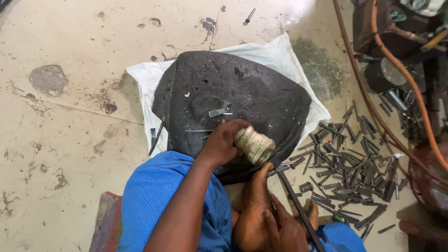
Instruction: The person sits on the floor and uses a hammer and chisel to carve a small, cylindrical metal object. They repeatedly strike the chisel to shape the object, occasionally rotating it to work on different sides.
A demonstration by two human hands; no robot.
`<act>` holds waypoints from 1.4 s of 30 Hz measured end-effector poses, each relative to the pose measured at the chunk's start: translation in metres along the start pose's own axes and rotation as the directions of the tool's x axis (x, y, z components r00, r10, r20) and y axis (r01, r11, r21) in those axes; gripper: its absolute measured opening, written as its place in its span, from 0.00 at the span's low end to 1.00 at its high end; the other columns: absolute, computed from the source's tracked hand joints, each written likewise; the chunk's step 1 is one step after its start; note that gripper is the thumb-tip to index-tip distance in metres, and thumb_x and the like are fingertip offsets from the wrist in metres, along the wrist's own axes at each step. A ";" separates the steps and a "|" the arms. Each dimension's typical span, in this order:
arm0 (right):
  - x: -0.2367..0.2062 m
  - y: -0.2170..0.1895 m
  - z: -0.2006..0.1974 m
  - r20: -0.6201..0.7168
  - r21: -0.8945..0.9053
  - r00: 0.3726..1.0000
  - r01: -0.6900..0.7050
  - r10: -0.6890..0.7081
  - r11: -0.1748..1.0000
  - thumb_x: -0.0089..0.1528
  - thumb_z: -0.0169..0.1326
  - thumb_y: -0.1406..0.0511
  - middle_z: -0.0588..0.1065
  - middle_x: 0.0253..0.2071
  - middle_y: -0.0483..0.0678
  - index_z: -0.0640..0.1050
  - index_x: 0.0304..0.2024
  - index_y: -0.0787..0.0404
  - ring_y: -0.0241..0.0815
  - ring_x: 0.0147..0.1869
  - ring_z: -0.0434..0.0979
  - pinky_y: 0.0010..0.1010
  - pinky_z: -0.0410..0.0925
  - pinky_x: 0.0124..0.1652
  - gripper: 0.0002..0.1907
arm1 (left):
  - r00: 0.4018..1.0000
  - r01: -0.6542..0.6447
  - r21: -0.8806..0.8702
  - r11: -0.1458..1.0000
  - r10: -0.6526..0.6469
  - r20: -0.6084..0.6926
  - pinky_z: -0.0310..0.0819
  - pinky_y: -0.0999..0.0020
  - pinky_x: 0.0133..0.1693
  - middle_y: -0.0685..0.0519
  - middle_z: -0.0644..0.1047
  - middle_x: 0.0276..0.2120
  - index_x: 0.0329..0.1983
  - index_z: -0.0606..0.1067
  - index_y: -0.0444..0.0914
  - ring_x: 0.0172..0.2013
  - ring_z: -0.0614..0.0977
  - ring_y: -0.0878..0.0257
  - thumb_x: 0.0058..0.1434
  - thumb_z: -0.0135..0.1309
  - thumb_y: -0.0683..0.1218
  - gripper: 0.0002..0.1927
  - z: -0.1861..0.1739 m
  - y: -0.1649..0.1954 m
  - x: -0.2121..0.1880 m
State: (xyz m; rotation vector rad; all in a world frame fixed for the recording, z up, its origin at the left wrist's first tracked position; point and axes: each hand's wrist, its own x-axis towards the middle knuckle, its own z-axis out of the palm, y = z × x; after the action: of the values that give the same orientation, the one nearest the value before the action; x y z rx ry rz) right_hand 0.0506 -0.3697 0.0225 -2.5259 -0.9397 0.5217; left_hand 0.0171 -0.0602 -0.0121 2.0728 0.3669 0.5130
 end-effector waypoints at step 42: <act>0.131 -0.085 -0.098 0.215 -0.187 0.975 -0.016 0.057 0.982 0.51 0.69 0.54 0.81 0.44 0.60 0.79 0.54 0.63 0.53 0.49 0.84 0.39 0.74 0.49 0.32 | 0.969 -0.246 -0.075 0.966 0.248 0.016 0.65 0.55 0.62 0.46 0.74 0.61 0.71 0.65 0.43 0.60 0.73 0.46 0.47 0.68 0.39 0.46 0.036 -0.005 -0.009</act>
State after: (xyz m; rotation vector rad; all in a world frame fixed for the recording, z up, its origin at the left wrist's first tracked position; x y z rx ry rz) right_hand 0.1434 -0.2436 0.1200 -2.6956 -1.0660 0.7720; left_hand 0.0267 -0.0883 -0.0350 2.0637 0.0727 0.6377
